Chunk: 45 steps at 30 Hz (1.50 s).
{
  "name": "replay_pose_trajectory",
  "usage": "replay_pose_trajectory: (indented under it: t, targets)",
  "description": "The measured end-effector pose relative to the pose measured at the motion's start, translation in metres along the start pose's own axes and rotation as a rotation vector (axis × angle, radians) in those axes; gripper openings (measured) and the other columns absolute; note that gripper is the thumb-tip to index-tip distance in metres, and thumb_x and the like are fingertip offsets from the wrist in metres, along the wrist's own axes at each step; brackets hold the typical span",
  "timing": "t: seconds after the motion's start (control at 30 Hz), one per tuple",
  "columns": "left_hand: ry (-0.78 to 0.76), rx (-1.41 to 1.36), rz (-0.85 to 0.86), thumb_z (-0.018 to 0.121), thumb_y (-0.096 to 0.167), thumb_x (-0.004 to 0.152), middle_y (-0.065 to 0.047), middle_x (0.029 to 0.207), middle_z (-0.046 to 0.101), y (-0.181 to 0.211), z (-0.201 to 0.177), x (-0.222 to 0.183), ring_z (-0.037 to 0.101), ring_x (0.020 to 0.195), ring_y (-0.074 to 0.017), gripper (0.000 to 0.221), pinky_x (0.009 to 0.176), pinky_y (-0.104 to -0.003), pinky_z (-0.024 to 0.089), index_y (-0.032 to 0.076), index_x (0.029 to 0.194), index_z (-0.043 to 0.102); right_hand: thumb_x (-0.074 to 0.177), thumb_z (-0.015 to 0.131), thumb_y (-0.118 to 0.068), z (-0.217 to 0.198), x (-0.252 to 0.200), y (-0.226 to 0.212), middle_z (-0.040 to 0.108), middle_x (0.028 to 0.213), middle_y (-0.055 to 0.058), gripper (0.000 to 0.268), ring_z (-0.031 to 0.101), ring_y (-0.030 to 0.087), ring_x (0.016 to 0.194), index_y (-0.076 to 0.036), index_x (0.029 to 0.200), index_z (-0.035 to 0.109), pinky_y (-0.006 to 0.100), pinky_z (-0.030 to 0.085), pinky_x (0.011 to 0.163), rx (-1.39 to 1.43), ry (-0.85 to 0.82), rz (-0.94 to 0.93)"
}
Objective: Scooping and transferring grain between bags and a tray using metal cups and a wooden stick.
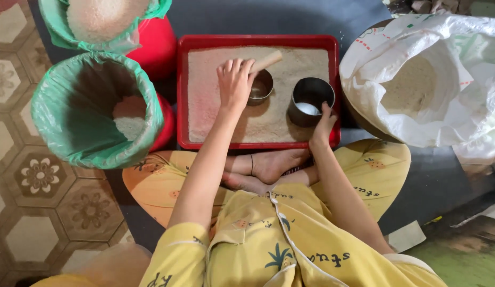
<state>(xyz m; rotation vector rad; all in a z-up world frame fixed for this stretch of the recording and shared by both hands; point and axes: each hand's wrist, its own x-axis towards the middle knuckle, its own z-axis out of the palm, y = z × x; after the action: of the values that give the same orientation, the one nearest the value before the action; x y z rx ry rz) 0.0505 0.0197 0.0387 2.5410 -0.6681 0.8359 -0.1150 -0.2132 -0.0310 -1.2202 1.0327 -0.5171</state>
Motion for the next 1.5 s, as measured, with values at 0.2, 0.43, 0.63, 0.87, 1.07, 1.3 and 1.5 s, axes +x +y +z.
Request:
replay_pose_trajectory:
  t: [0.2,0.43,0.63,0.87,1.07,1.3,1.5]
  targets:
    - [-0.116,-0.025,0.051,0.084,0.035,0.080,0.003,0.094,0.059,-0.003,0.046,-0.019,0.055,0.096,-0.0202,0.033,0.086,-0.040,0.045,0.027,0.108,0.069,0.097,0.064,-0.063,-0.028,-0.037,-0.044,0.037,0.151,0.006,0.070,0.042,0.034,0.129,-0.025,0.150,0.038,0.045,0.029,0.118,-0.143,-0.161,0.144]
    - [-0.082,-0.005,0.188,0.063,0.045,0.099,0.009,0.107,0.060,0.026,-0.018,-0.108,0.055,0.100,-0.0161,0.025,0.085,-0.041,0.045,0.038,0.123,0.066,0.107,0.057,-0.038,-0.083,-0.077,-0.029,0.049,0.123,0.006,0.030,0.045,0.023,0.119,-0.018,0.128,0.052,0.058,0.043,0.103,-0.324,-0.245,-0.132]
    - [-0.032,-0.123,-0.195,0.080,0.062,0.076,-0.003,0.147,0.045,0.046,-0.007,-0.085,0.051,0.126,-0.0259,0.084,0.103,-0.047,0.042,0.031,0.147,0.047,0.105,0.062,-0.042,-0.079,-0.068,-0.018,0.052,0.126,0.005,0.032,0.048,0.024,0.121,-0.023,0.129,0.052,0.059,0.047,0.096,-0.367,-0.258,-0.079]
    - [-0.085,-0.549,-0.520,0.101,0.045,0.056,-0.009,0.145,0.058,0.029,0.020,-0.050,0.058,0.133,-0.0316,0.122,0.114,-0.051,0.042,0.021,0.157,0.036,0.105,0.065,-0.034,-0.077,-0.083,-0.029,0.056,0.125,0.010,0.032,0.052,0.025,0.123,-0.016,0.129,0.052,0.047,0.040,0.110,-0.358,-0.282,-0.166]
    - [0.208,-0.774,-0.656,0.099,0.040,0.059,-0.014,0.143,0.056,0.034,-0.013,-0.027,0.061,0.130,-0.0350,0.114,0.116,-0.047,0.046,0.017,0.153,0.039,0.107,0.064,-0.034,-0.091,-0.046,0.007,0.057,0.124,0.007,0.032,0.055,0.017,0.114,-0.017,0.130,0.050,0.029,0.058,0.076,-0.370,-0.340,-0.180]
    - [0.212,-0.660,-0.544,0.103,0.044,0.049,-0.005,0.140,0.059,0.027,-0.072,-0.016,0.065,0.126,-0.0268,0.118,0.115,-0.044,0.049,0.021,0.150,0.045,0.106,0.065,-0.037,-0.097,-0.027,0.026,0.059,0.120,0.006,0.033,0.056,0.015,0.109,-0.017,0.129,0.052,0.025,0.055,0.057,-0.423,-0.363,-0.212]
    - [0.414,-1.029,-0.584,0.107,0.017,0.059,-0.016,0.137,0.056,-0.004,-0.189,-0.035,0.060,0.126,-0.0265,0.118,0.115,-0.043,0.044,0.012,0.154,0.036,0.105,0.069,-0.024,-0.092,-0.041,0.014,0.057,0.115,0.012,0.028,0.053,0.023,0.111,-0.011,0.126,0.056,0.038,0.051,0.089,-0.392,-0.362,-0.368]
